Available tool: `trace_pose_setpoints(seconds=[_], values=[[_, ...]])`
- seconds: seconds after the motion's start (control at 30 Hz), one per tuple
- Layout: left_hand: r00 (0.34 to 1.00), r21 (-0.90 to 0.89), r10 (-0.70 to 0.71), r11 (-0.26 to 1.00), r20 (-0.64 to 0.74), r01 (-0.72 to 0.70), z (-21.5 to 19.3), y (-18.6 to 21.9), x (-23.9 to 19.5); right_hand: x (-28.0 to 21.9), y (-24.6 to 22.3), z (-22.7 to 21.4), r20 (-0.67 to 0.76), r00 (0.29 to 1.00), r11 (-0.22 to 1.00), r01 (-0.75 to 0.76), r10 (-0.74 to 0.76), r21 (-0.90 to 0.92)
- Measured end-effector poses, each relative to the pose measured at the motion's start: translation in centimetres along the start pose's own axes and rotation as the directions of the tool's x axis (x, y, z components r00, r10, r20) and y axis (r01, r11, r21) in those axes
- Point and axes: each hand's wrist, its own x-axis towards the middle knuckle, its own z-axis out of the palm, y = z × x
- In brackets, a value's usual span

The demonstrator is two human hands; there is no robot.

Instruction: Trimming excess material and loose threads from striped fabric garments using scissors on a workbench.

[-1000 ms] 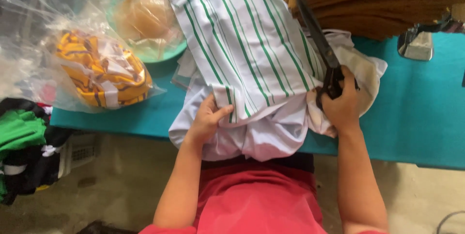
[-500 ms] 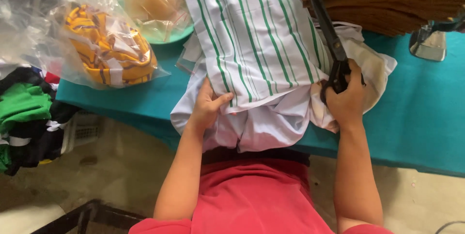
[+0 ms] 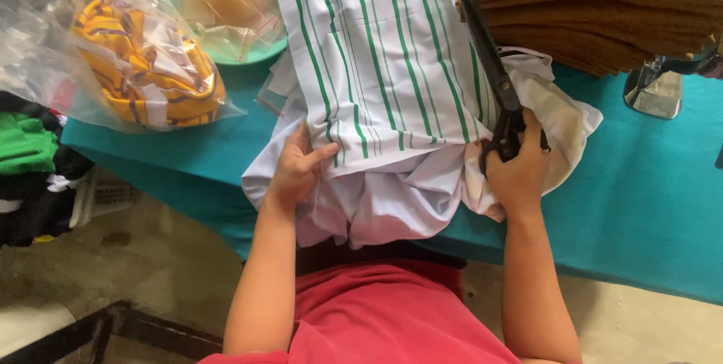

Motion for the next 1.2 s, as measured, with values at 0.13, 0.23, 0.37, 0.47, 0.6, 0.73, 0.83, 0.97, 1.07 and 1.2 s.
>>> trace_pose_setpoints(seconds=[0.13,0.23,0.37,0.47,0.6,0.73,0.83,0.97,1.07,1.2], values=[[0.999,-0.034,0.008,0.999,-0.037,-0.01,0.0,-0.4,-0.1,0.2,0.0,0.0,0.002,1.0,1.0,0.012,-0.012,-0.015],[0.999,-0.046,0.001,0.999,-0.036,-0.003,0.1,-0.6,0.0,0.3,0.7,0.1,-0.008,1.0,0.999,0.024,-0.025,-0.033],[1.0,-0.016,0.007,1.0,-0.015,-0.008,-0.4,-0.8,0.2,0.3,1.6,0.5,-0.045,0.993,0.989,0.101,-0.106,-0.106],[1.0,-0.028,-0.007,1.0,-0.019,0.007,-0.7,-1.2,0.4,0.3,0.5,-0.1,-0.008,0.998,0.998,0.064,-0.064,-0.013],[1.0,-0.06,-0.023,0.998,-0.016,0.022,-0.4,-0.9,0.4,0.1,0.7,0.1,-0.022,0.998,0.998,0.059,-0.059,-0.014],[0.999,-0.049,-0.038,0.998,0.012,0.039,-0.4,-0.6,0.4,0.2,1.2,0.3,-0.039,0.996,0.996,0.081,-0.083,-0.043],[0.999,-0.07,-0.041,0.997,0.008,0.042,0.0,-0.2,-0.2,-0.1,2.1,0.5,-0.053,0.989,0.989,0.136,-0.139,-0.054],[0.999,-0.053,-0.018,0.998,0.03,0.019,0.4,0.5,-0.1,0.3,3.1,1.0,-0.084,0.976,0.979,0.197,-0.201,-0.047],[0.996,-0.044,-0.086,0.995,0.011,0.086,1.0,1.7,-0.6,0.0,3.4,1.3,-0.109,0.967,0.971,0.221,-0.23,-0.089],[0.986,-0.055,-0.163,0.986,-0.044,0.16,1.5,1.6,0.5,0.6,1.9,0.0,-0.117,0.929,0.912,0.31,-0.351,-0.27]])
